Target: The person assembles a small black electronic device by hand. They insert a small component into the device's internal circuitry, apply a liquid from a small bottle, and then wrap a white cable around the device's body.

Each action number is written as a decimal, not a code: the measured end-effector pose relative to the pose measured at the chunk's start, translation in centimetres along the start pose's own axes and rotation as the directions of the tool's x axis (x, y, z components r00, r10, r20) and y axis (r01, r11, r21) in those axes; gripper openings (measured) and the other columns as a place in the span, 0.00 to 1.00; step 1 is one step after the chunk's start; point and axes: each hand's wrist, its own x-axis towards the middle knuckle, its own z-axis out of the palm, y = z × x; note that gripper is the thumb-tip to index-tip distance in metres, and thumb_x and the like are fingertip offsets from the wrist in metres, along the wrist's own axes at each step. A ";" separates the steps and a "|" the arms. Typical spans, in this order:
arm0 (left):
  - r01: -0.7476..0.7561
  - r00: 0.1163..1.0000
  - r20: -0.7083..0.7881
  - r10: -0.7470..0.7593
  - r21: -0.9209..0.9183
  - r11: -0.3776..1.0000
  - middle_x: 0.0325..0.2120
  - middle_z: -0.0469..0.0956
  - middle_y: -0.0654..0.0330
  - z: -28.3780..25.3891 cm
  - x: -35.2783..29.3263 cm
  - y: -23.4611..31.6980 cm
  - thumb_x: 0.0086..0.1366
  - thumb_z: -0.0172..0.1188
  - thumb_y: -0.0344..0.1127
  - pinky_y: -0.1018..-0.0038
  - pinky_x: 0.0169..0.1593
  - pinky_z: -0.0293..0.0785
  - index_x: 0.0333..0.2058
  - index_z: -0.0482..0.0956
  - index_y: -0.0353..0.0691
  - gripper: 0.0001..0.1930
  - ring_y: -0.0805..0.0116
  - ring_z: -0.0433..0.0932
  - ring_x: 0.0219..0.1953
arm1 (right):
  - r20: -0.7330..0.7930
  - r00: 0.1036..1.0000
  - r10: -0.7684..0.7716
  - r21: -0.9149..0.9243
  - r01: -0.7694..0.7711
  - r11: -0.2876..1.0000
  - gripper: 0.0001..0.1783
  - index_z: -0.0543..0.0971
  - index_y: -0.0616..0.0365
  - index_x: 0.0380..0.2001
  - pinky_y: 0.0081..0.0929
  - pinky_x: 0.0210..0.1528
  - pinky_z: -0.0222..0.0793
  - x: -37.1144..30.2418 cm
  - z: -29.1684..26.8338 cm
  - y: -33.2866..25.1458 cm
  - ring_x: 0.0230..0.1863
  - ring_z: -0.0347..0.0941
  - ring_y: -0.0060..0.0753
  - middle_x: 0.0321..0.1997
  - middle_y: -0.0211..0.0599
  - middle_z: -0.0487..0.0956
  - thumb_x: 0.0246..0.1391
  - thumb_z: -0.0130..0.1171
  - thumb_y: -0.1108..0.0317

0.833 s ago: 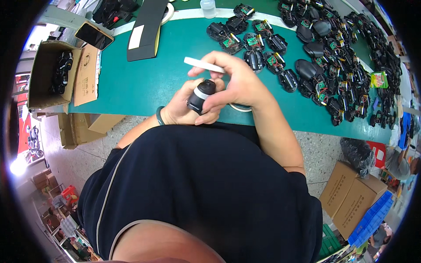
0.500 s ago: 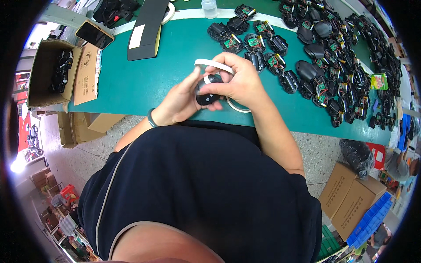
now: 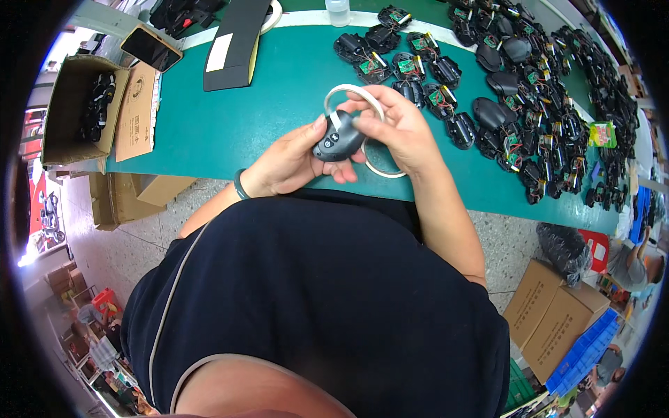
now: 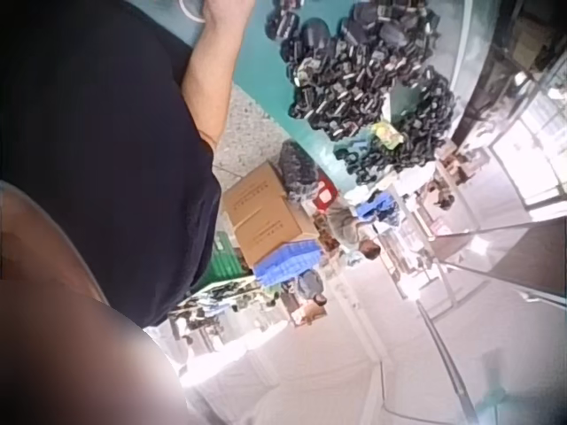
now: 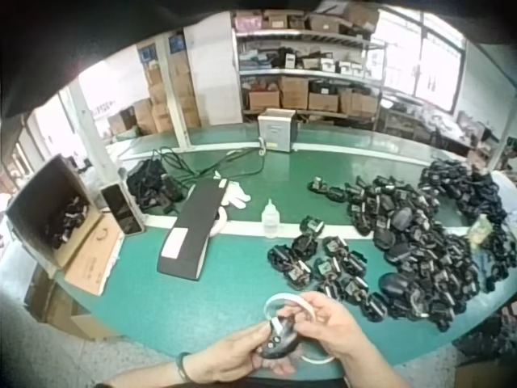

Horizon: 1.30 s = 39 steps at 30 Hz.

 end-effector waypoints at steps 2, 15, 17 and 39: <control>-0.024 0.997 -0.079 0.027 0.031 0.999 0.41 0.76 0.47 0.3 -0.1 0.7 0.72 0.44 0.48 0.73 0.40 0.78 0.53 0.65 0.33 0.23 0.61 0.80 0.36 | -0.087 0.996 0.002 -0.060 -0.007 0.998 0.13 0.74 0.62 0.46 0.15 0.37 0.65 -0.4 -0.7 0.3 0.33 0.68 0.13 0.38 0.32 0.78 0.60 0.53 0.67; -0.275 0.856 -0.191 0.480 0.617 0.737 0.41 0.76 0.49 -0.4 -1.1 2.7 0.57 0.53 0.47 0.75 0.45 0.71 0.37 0.75 0.32 0.21 0.67 0.76 0.39 | 0.004 0.994 -0.111 -0.314 0.106 0.944 0.11 0.75 0.63 0.43 0.15 0.37 0.65 -1.9 1.7 -0.8 0.36 0.71 0.16 0.34 0.31 0.77 0.62 0.51 0.69; -0.356 0.819 -0.078 0.569 0.709 0.609 0.45 0.73 0.49 -0.2 -1.1 2.7 0.54 0.53 0.50 0.74 0.50 0.68 0.36 0.76 0.32 0.23 0.66 0.74 0.44 | 0.060 0.995 -0.084 -0.265 0.097 0.959 0.11 0.75 0.63 0.43 0.15 0.38 0.66 -2.0 1.7 -1.0 0.36 0.71 0.17 0.34 0.31 0.77 0.62 0.51 0.69; -0.534 0.830 -0.021 0.558 0.261 0.804 0.29 0.60 0.62 0.6 -1.0 2.6 0.46 0.56 0.58 0.75 0.34 0.52 0.29 0.73 0.35 0.27 0.71 0.57 0.28 | 0.023 0.968 -0.249 -0.566 0.218 0.795 0.19 0.70 0.63 0.40 0.19 0.43 0.68 -3.4 5.0 -2.6 0.36 0.76 0.22 0.33 0.37 0.80 0.46 0.65 0.82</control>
